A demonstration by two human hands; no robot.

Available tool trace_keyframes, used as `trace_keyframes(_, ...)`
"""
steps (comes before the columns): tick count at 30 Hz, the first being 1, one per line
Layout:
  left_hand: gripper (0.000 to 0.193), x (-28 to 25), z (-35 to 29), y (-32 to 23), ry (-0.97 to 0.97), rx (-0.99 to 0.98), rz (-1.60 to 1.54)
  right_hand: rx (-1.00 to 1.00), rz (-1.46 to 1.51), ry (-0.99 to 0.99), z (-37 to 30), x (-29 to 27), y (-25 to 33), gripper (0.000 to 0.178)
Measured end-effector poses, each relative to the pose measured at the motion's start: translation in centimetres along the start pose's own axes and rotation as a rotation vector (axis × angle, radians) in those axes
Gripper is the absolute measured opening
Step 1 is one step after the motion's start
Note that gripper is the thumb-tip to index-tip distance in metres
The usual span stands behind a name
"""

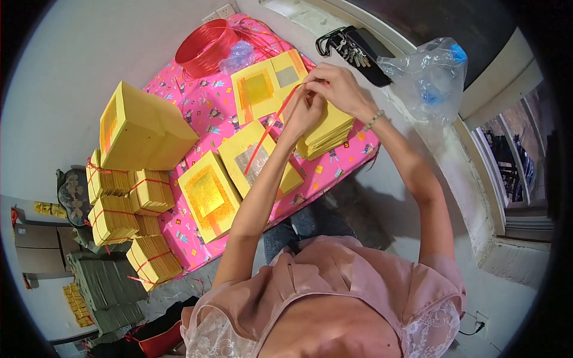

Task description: Bundling stacks of yellow paper and applying metallic foil sheets.

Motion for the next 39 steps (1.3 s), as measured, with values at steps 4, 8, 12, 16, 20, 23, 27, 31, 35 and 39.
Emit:
trace_keyframes(4,0.027,-0.3,0.1,1.8,0.007,-0.073,-0.075,0.093,0.134,0.088,0.4,1.6,-0.5,0.015)
trace_keyframes(8,0.032,0.7,1.0,1.7,0.048,-0.033,-0.048,0.228,0.427,-0.206,-1.0,-0.5,-3.8,0.034)
trace_keyframes(12,0.031,0.3,1.0,2.9,0.032,-0.038,-0.117,0.684,-0.087,0.084,-3.7,-1.3,-6.3,0.048)
trace_keyframes(16,0.029,0.8,1.2,2.9,0.071,-0.071,-0.093,0.802,0.304,0.111,-5.2,2.5,-10.3,0.041)
trace_keyframes(20,0.025,0.7,1.1,2.4,0.12,-0.066,-0.116,0.748,0.69,-0.102,-4.5,3.0,-10.9,0.033)
trace_keyframes(23,0.02,-0.1,1.1,1.8,0.049,0.1,-0.005,0.733,0.589,-0.135,-5.1,2.8,-12.4,0.029)
trace_keyframes(27,0.016,-2.4,-0.4,-0.2,-0.193,0.557,0.268,0.772,0.14,-0.123,-6.3,2.1,-13.5,0.029)
trace_keyframes(31,0.014,-1.3,-0.3,2.1,-0.003,0.329,0.005,0.785,0.021,-0.131,-7.2,2.0,-14.4,0.03)
trace_keyframes(35,0.015,-1.8,-0.5,4.4,-0.055,0.176,-0.141,0.703,-0.095,-0.212,-6.9,1.1,-13.0,0.03)
trace_keyframes(39,0.016,-2.0,-0.8,4.5,-0.077,0.156,-0.123,0.466,-0.095,-0.408,-6.4,-2.2,-7.2,0.026)
Point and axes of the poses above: each hand's wrist, its own z-axis towards the middle knuckle, its own x-axis out of the palm, y = z × x, the point moved 9 cm from there along z, towards the middle knuckle
